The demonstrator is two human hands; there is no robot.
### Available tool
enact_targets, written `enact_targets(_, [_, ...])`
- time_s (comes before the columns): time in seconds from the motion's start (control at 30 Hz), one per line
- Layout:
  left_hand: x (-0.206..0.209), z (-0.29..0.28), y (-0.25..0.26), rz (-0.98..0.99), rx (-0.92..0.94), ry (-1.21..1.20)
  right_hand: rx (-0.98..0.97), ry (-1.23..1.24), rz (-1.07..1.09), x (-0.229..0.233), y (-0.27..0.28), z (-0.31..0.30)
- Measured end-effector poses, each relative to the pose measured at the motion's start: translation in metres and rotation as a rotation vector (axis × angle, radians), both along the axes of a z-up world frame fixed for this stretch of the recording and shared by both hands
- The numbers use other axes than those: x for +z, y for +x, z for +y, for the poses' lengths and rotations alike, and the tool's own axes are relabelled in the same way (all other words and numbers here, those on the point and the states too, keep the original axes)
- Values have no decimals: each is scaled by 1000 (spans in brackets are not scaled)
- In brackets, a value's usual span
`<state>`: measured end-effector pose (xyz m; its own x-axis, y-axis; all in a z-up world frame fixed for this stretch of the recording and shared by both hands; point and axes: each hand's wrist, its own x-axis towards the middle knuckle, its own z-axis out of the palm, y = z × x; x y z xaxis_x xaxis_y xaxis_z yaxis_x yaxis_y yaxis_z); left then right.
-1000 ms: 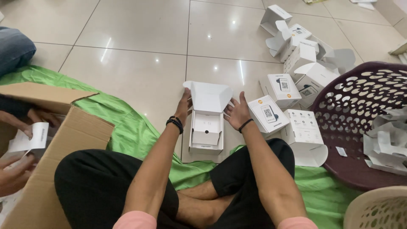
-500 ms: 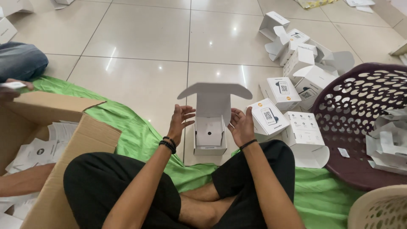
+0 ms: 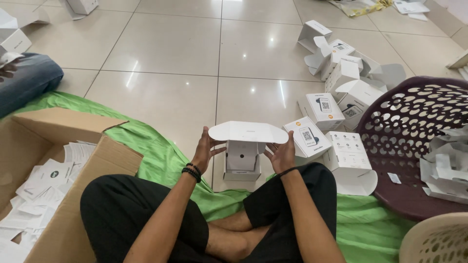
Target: Sorting through product manuals and placing them into small white electronics boxes.
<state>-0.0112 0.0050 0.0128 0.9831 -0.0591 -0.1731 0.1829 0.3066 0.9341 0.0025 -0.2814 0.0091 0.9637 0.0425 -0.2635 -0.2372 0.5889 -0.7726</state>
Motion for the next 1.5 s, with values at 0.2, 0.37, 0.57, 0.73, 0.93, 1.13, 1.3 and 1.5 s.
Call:
enact_targets(0.2, [-20, 1, 7, -26, -21, -24, 9, -67, -13, 8, -5, 6])
enact_targets(0.37, [-20, 7, 8, 36, 24, 64, 12, -82, 4, 18, -9, 6])
enact_targets(0.57, [31, 11, -3, -124, 101, 285, -167, -485, -243, 36, -14, 0])
enact_targets(0.73, [61, 5, -14, -502, 79, 621, -212, -1103, -722, 50, -30, 4])
enact_targets(0.93, [32, -10, -25, -686, -127, 1235, 35, -1649, -832, 23, -31, 28])
enact_targets(1.13, [32, -16, -31, -765, 85, 1409, 127, -1689, -626, 10, -25, 29])
enact_targets(1.3, [53, -19, -34, -424, -9, 1225, -17, -1517, -738, 17, -25, 24])
enact_targets(1.5, [19, -8, -4, -253, 78, 609, -54, -1243, -547, 22, -24, 20])
